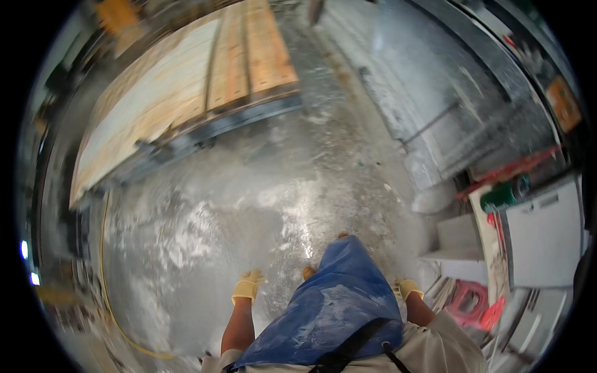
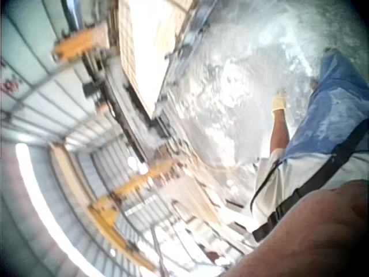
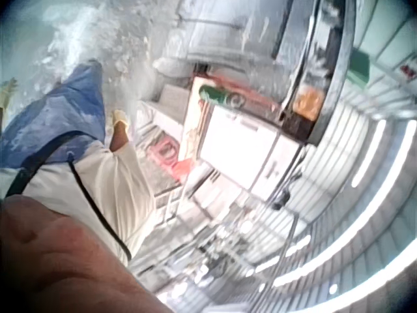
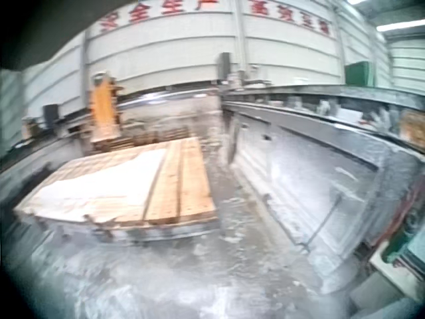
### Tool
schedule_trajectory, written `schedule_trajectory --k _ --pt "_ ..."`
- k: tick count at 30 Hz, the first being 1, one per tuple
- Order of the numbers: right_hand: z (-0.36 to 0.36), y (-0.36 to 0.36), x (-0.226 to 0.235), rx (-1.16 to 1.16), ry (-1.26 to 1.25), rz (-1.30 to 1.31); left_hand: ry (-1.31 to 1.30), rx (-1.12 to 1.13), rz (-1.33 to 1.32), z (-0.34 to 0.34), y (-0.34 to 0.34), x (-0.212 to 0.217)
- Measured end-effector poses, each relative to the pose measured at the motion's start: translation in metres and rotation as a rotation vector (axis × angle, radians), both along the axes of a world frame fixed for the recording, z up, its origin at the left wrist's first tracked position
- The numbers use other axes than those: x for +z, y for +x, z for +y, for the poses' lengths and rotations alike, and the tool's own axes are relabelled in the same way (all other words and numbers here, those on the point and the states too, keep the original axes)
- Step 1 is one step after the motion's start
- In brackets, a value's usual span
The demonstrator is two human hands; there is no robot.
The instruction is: The person operates a remote control to maneuver a vacuum lifter holding a large stone slab. They guide the slab to a wooden rack and release it. Later, they use a metal pry bar to adjust the slab's position on the rack.
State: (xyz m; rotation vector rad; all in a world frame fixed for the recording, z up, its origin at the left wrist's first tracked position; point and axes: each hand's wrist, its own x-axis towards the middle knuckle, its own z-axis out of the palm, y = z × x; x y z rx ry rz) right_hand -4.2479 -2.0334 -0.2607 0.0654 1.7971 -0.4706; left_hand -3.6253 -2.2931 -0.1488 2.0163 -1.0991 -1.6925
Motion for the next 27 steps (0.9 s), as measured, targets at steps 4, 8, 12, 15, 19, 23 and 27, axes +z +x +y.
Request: schedule_trajectory --k 4,8,12,15,19,23,27 --pt "-0.038 -0.003 0.004 -0.099 -0.051 0.041 0.08 -0.196 -0.158 -0.078 -0.027 -0.025" --pt "-0.161 -0.021 0.07 0.352 0.037 0.335 0.153 -0.094 0.022 -0.152 -0.111 -0.005" --pt "-0.246 -0.097 0.017 0.529 -0.178 0.623 0.166 -0.172 0.019 -0.217 -0.186 0.027" --pt "-0.36 -0.146 0.067 0.444 -0.189 0.544 0.178 -0.235 -0.049 -0.259 -0.216 0.035" --pt "-0.435 -0.227 0.063 0.305 -0.523 0.581 -0.111 -0.804 -0.306 -0.334 -0.227 0.021" --pt "-0.514 -0.283 0.105 0.094 -0.54 0.518 -0.283 -1.148 -0.568 -0.391 -0.258 0.03" --pt "-0.523 -0.366 0.056 -0.323 -0.636 0.354 -0.13 -1.067 -0.443 -0.485 -0.324 0.028"
